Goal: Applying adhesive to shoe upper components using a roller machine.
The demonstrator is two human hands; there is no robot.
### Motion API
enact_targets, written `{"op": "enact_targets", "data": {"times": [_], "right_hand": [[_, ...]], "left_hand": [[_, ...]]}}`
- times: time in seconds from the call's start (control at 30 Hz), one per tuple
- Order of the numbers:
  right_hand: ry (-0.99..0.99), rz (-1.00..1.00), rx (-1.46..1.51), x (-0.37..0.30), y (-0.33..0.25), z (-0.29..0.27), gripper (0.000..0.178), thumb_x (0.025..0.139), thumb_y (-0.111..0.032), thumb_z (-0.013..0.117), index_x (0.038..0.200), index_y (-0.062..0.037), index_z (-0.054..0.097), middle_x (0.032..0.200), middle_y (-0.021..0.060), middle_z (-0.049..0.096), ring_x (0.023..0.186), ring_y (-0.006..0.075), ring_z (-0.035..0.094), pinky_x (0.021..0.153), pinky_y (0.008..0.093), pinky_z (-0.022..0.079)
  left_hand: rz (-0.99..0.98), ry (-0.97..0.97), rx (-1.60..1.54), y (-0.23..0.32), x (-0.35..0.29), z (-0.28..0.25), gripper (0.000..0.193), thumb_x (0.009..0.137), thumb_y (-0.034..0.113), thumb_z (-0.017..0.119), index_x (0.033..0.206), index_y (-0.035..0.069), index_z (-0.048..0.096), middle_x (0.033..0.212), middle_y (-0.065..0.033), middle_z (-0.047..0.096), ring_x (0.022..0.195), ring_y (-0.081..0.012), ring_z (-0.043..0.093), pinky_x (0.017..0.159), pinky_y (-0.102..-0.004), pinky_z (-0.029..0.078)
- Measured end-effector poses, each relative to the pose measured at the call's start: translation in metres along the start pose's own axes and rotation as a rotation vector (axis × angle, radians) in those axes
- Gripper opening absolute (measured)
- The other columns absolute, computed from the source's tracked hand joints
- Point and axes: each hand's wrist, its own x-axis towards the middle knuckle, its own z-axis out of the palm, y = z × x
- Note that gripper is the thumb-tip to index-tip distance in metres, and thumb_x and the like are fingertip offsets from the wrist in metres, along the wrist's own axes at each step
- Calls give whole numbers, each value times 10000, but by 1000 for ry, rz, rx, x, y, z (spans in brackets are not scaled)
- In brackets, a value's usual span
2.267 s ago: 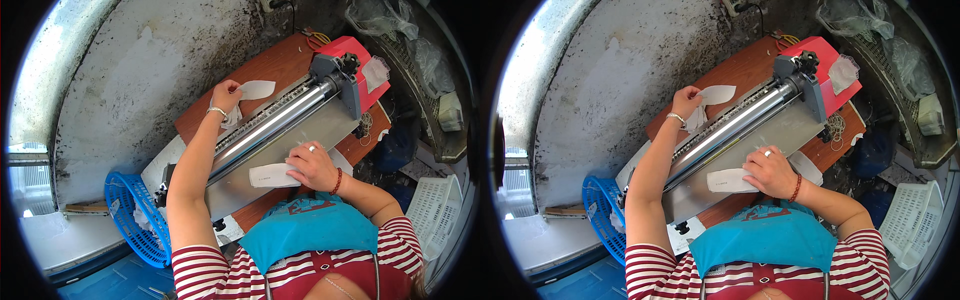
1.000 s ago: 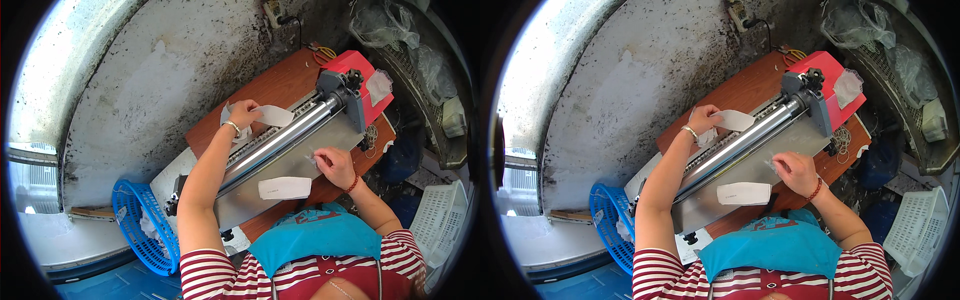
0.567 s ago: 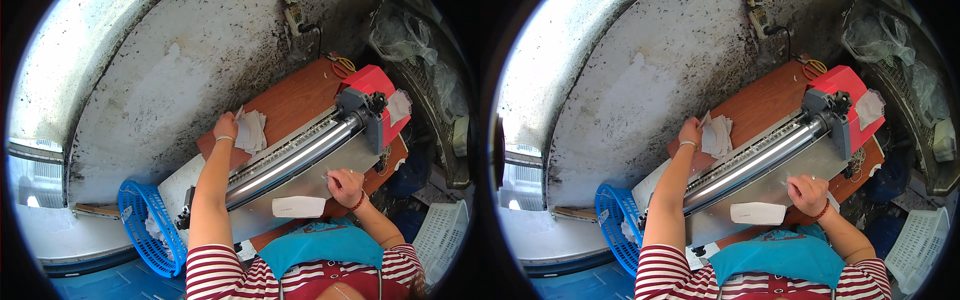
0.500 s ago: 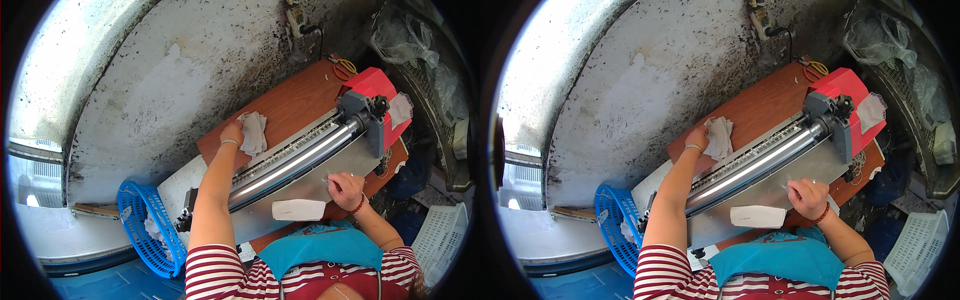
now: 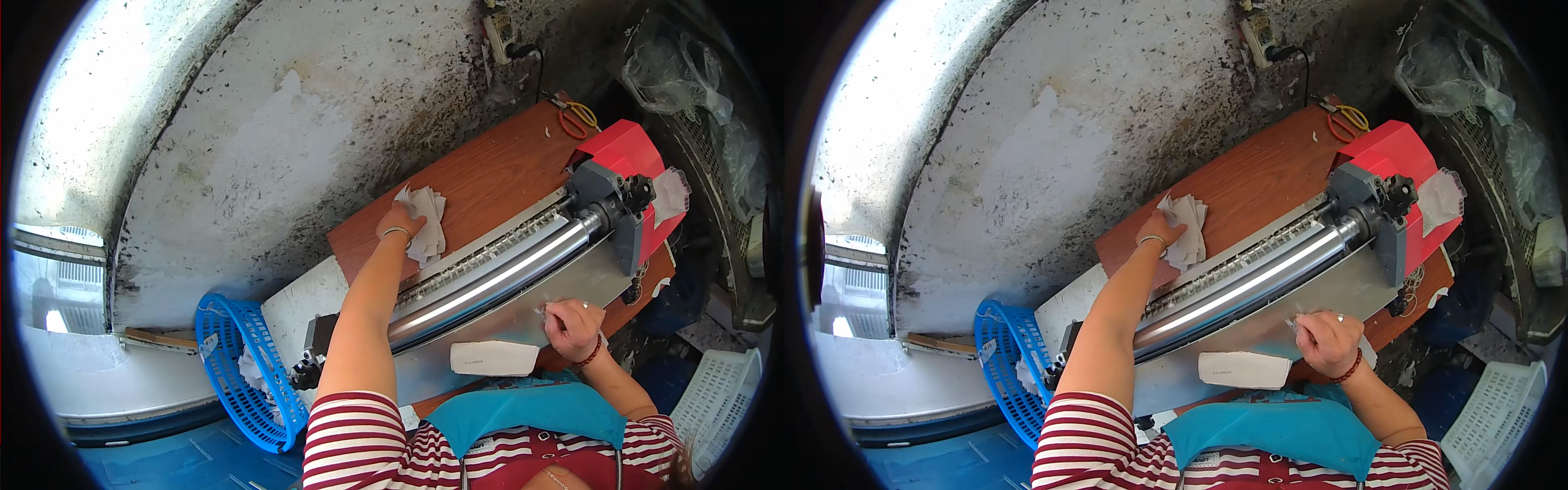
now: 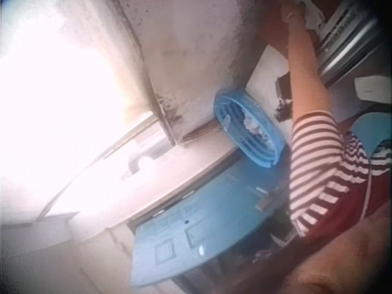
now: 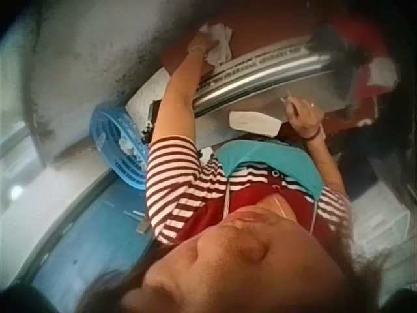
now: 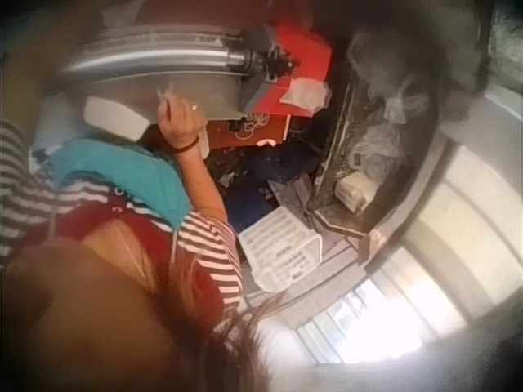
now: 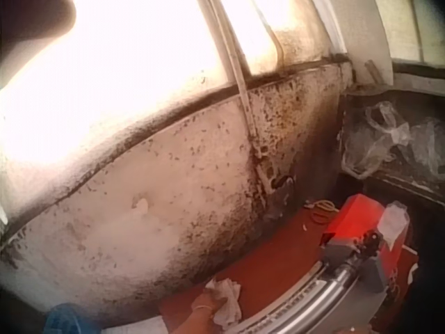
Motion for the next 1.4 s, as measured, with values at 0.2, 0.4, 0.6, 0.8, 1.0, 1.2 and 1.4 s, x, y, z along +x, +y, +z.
{"op": "enact_targets", "data": {"times": [0.2, 0.4, 0.6, 0.8, 1.0, 1.2, 1.4], "right_hand": [[10, -1, 4, 3, 0, 2, 193, 651, 62, 643, 814, -38, 618, 652, 81, 604, 525, 220, 596, 470, 298, 455], [13, -8, 2, 1, -1, 1, 189, 643, 58, 643, 802, -39, 615, 654, 79, 605, 533, 225, 598, 478, 303, 461], [0, -3, 5, 1, 0, 3, 179, 649, 39, 649, 807, -41, 621, 666, 74, 608, 552, 228, 606, 492, 308, 473], [7, -2, 0, 2, 1, -1, 180, 652, 49, 638, 809, -37, 613, 666, 80, 611, 543, 230, 601, 491, 308, 471], [8, -19, 1, 3, -1, 2, 184, 655, 50, 641, 816, -36, 613, 663, 84, 610, 541, 230, 599, 488, 309, 467], [9, -18, -12, 2, 0, 1, 181, 653, 49, 647, 811, -32, 612, 656, 86, 605, 533, 231, 593, 481, 309, 461], [13, -30, -5, 4, -2, 2, 181, 648, 53, 647, 804, -31, 608, 650, 83, 601, 525, 228, 588, 479, 308, 461]], "left_hand": [[21, 5, -36, -10, 11, 1, 617, 766, 459, 630, 1204, 28, 565, 1174, -154, 630, 1070, -300, 616, 881, -410, 497], [5, 109, -62, -10, 3, -11, 345, 782, 314, 584, 1019, 84, 681, 1056, -155, 664, 982, -309, 638, 822, -425, 509], [-2, 334, -111, -34, 9, -27, 266, 767, 262, 588, 915, 66, 689, 895, -168, 679, 836, -332, 655, 744, -428, 517], [45, 373, -309, -47, 24, -45, 247, 771, 246, 595, 874, 39, 681, 849, -174, 676, 803, -311, 662, 705, -420, 517], [-96, -28, -963, -63, 57, -13, 290, 822, 187, 571, 1039, 1, 625, 956, -148, 657, 810, -272, 658, 711, -410, 518], [-187, -373, -1303, -49, 43, -1, 373, 884, 156, 478, 1213, -18, 498, 1130, -172, 604, 976, -301, 627, 830, -440, 510], [-216, -571, -1542, -64, 32, -6, 380, 885, 201, 457, 1208, 9, 510, 1125, -156, 611, 1022, -300, 608, 909, -456, 474]]}}
